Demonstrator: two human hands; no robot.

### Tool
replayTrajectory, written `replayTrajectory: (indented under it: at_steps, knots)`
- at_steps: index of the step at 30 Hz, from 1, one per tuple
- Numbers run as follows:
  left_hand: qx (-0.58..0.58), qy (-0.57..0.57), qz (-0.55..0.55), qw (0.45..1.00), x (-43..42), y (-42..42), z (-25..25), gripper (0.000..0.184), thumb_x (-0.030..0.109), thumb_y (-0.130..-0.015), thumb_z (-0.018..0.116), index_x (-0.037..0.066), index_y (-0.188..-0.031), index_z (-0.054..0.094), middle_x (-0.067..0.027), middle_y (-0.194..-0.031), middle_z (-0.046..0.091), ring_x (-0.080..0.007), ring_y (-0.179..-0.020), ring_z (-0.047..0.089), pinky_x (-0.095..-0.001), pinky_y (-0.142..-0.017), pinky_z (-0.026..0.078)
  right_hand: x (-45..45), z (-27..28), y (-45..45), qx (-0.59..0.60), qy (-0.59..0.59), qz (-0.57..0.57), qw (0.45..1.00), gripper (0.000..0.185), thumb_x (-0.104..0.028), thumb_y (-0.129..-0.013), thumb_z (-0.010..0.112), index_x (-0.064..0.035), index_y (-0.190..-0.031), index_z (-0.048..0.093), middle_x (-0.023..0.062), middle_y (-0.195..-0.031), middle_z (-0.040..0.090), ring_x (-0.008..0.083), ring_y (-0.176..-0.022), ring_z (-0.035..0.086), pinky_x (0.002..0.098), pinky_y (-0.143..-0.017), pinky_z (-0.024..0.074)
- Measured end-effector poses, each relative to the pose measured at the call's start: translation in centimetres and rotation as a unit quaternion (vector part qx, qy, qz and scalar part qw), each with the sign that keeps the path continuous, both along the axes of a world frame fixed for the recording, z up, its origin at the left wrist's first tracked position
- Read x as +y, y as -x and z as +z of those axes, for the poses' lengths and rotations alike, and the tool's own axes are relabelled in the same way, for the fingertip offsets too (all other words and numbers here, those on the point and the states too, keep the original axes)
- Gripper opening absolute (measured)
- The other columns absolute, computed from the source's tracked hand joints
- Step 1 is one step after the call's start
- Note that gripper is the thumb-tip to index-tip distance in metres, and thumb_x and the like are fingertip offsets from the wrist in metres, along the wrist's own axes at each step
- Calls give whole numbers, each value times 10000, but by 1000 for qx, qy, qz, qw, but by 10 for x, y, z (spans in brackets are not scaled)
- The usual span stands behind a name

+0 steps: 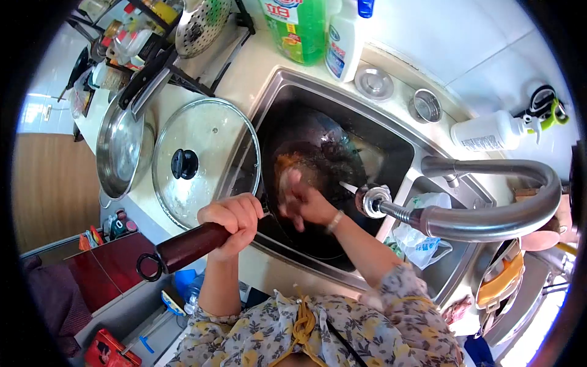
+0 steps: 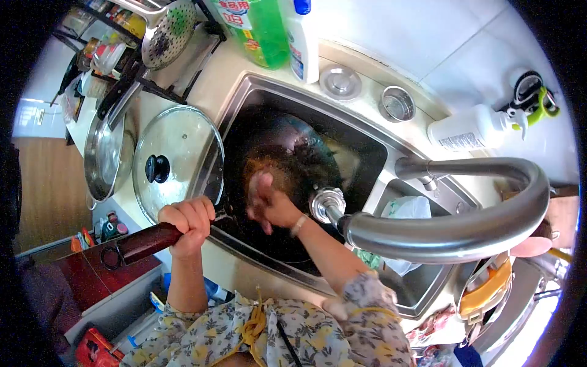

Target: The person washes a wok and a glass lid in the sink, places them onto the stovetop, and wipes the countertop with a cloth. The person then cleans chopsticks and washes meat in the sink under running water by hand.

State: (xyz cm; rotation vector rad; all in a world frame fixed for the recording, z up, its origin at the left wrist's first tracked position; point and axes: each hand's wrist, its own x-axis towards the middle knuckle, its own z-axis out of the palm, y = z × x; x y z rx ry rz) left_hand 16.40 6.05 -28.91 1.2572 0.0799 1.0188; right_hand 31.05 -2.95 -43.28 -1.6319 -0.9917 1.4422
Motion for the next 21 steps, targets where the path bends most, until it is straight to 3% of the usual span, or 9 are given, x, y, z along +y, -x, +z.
replayTrajectory:
  at_steps: [2,6,7,8,10,13,16,18,21]
  knots:
    - [7,-11,-6,1000,2,7,-5,251,-70,-669,615,98,-677,428,-11,-596,492,-161,-519,499,-337,-599,424,-24,2,-17,97,85,90,988,358,-148,-757,643,-19,-1086,587,126,-1032,617,213,-938,587,343,-836,459]
    - [31,9,19,999,-2,27,-27,268,-67,-680,623,108,-687,419,-10,-593,484,-167,-532,500,-342,-624,420,-25,-130,-68,-405,30,68,911,373,-118,-697,628,-41,-1061,590,190,-1004,610,357,-930,577,404,-807,466]
    - [36,24,37,998,-3,32,-29,274,-63,-685,626,112,-689,415,-8,-593,483,-169,-535,501,-345,-635,418,1,-104,-72,-341,129,35,931,394,-111,-695,627,-39,-1077,564,201,-1041,580,386,-993,535,400,-847,449]
    - [41,25,39,998,-2,34,-28,274,-63,-685,626,112,-689,415,-8,-593,483,-169,-535,501,-345,-635,418,18,-136,-63,-411,-5,-80,908,428,-111,-693,632,-44,-1106,541,197,-1054,574,380,-998,539,398,-843,452]
    - [59,12,21,998,1,33,-26,281,-51,-697,632,120,-687,409,-6,-592,480,-169,-533,501,-349,-653,412,40,-146,-35,-221,-141,-209,942,496,-96,-698,632,-53,-1167,477,190,-1041,575,360,-974,559,378,-842,451]
    - [53,24,25,998,7,33,-30,275,-33,-706,634,121,-689,408,-3,-590,477,-167,-537,504,-351,-659,409,42,-64,10,-11,-27,-48,998,503,-48,-708,628,-59,-1185,469,161,-1031,589,320,-936,573,374,-813,462]
    - [55,39,36,997,13,40,-35,261,-16,-716,632,119,-691,409,-10,-595,492,-183,-551,515,-350,-681,409,6,-67,5,-44,-141,110,983,598,-79,-706,661,-75,-1260,435,165,-1043,607,329,-870,604,383,-750,496]
    - [129,-7,66,989,16,49,-39,183,35,-706,632,97,-731,462,-54,-676,556,-236,-697,555,-388,-751,415,-7,-67,-20,-5,178,159,971,344,-42,-829,515,-102,-1168,517,112,-937,607,195,-770,560,368,-693,489]
    - [292,-179,175,923,23,63,-36,160,99,-671,629,71,-778,513,-102,-846,614,-304,-900,535,-437,-854,383,27,-86,-42,-385,126,202,892,530,-248,-870,486,-35,-1340,363,178,-1209,524,238,-1054,530,341,-894,425]
